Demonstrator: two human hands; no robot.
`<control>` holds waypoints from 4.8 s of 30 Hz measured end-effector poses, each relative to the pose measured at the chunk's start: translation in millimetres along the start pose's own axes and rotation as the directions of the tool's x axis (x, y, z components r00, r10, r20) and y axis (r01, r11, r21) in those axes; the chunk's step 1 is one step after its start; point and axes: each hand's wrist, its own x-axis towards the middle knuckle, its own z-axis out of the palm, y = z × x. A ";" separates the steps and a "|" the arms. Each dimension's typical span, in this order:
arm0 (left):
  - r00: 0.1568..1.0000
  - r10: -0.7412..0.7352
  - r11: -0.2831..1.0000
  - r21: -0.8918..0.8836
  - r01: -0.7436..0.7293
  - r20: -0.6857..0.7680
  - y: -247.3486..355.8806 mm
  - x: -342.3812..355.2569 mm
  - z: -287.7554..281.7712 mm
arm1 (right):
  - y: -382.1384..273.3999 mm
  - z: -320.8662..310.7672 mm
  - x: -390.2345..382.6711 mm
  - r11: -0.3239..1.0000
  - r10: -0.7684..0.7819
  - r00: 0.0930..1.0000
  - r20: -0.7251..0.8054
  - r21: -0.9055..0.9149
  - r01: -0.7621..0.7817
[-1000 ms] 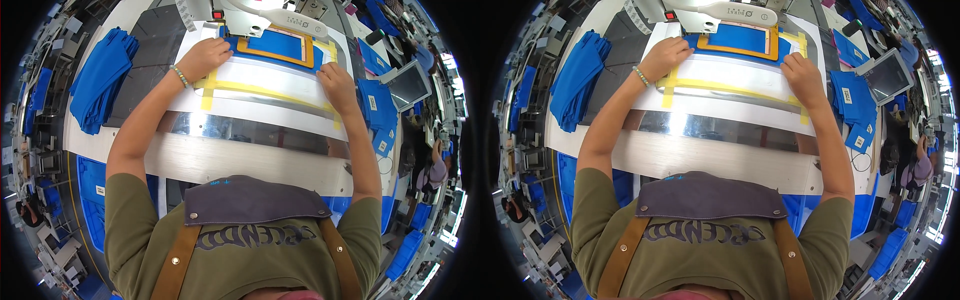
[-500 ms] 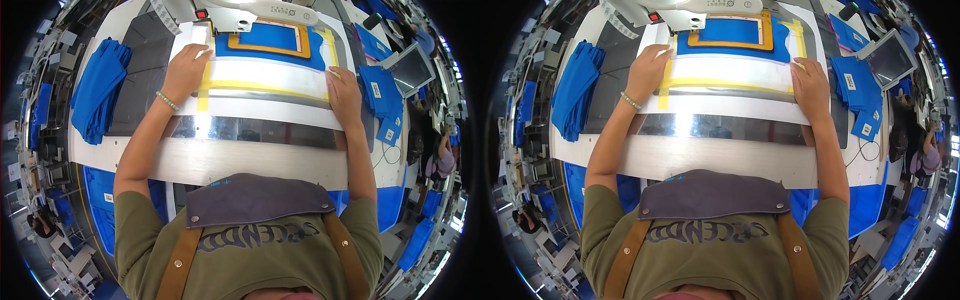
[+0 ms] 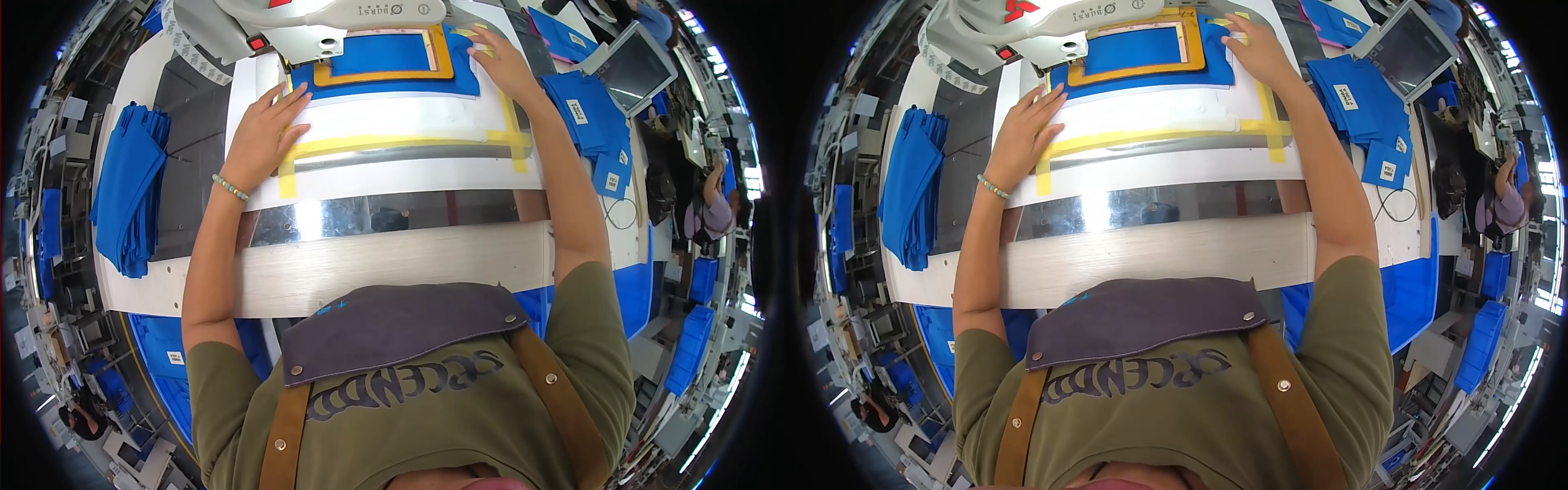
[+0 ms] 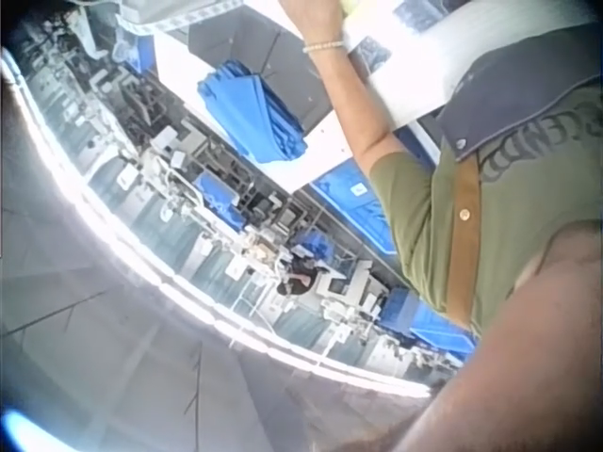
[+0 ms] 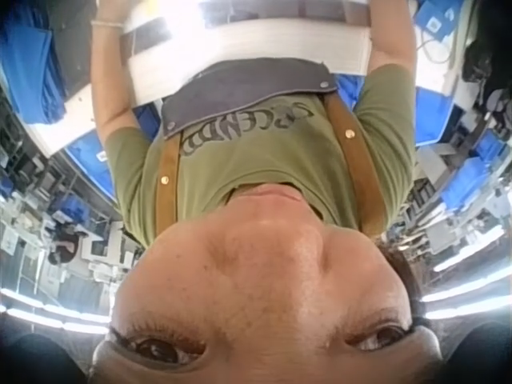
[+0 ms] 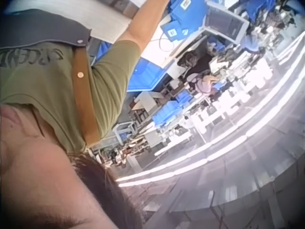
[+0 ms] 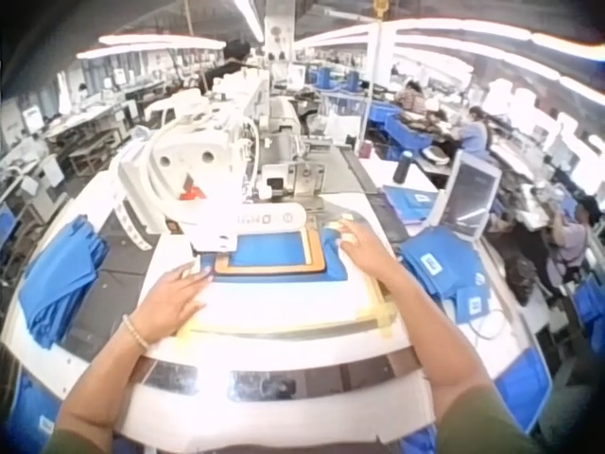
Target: Sewing blue rectangular fabric or leather components using an industrial sewing machine.
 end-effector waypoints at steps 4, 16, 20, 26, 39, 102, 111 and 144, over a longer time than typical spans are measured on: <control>1.000 0.001 1.000 -0.003 -0.001 0.001 -0.1 -1.7 -1.2 | -3.9 4.6 23.1 0.996 0.023 0.997 0.074 0.083 -0.029; 0.999 0.000 0.999 -0.047 -0.001 -0.041 -2.0 -4.8 0.1 | -26.9 -33.5 -70.8 0.936 -0.291 0.951 0.102 -0.174 0.305; 0.996 0.021 1.000 -0.012 -0.022 -0.090 -2.1 -5.2 0.5 | -40.9 -21.5 -101.7 0.912 -0.282 0.953 0.109 -0.280 0.301; 0.993 -0.023 0.998 -0.068 0.015 -0.113 -1.7 -4.7 -0.8 | -36.3 -24.5 -105.1 0.912 -0.288 0.952 0.101 -0.275 0.305; 0.996 -0.088 0.995 0.040 0.089 -0.022 2.8 -9.7 2.4 | -40.1 -24.0 -103.2 0.928 -0.150 0.971 0.189 -0.313 0.204; 0.997 -0.039 0.961 -0.272 0.055 0.063 -25.2 -5.5 -35.1 | 1.4 -119.1 -39.5 0.994 0.087 0.985 -0.151 -0.049 -0.095; 0.999 0.020 0.981 -0.195 -0.025 -0.025 -40.3 43.9 -10.3 | -105.3 30.6 38.7 0.939 -0.327 0.935 0.135 -0.065 0.338; 0.921 -0.367 0.632 -0.690 0.352 0.134 -55.9 89.2 44.5 | -119.5 107.6 -7.1 0.847 -0.531 0.841 0.103 0.046 0.529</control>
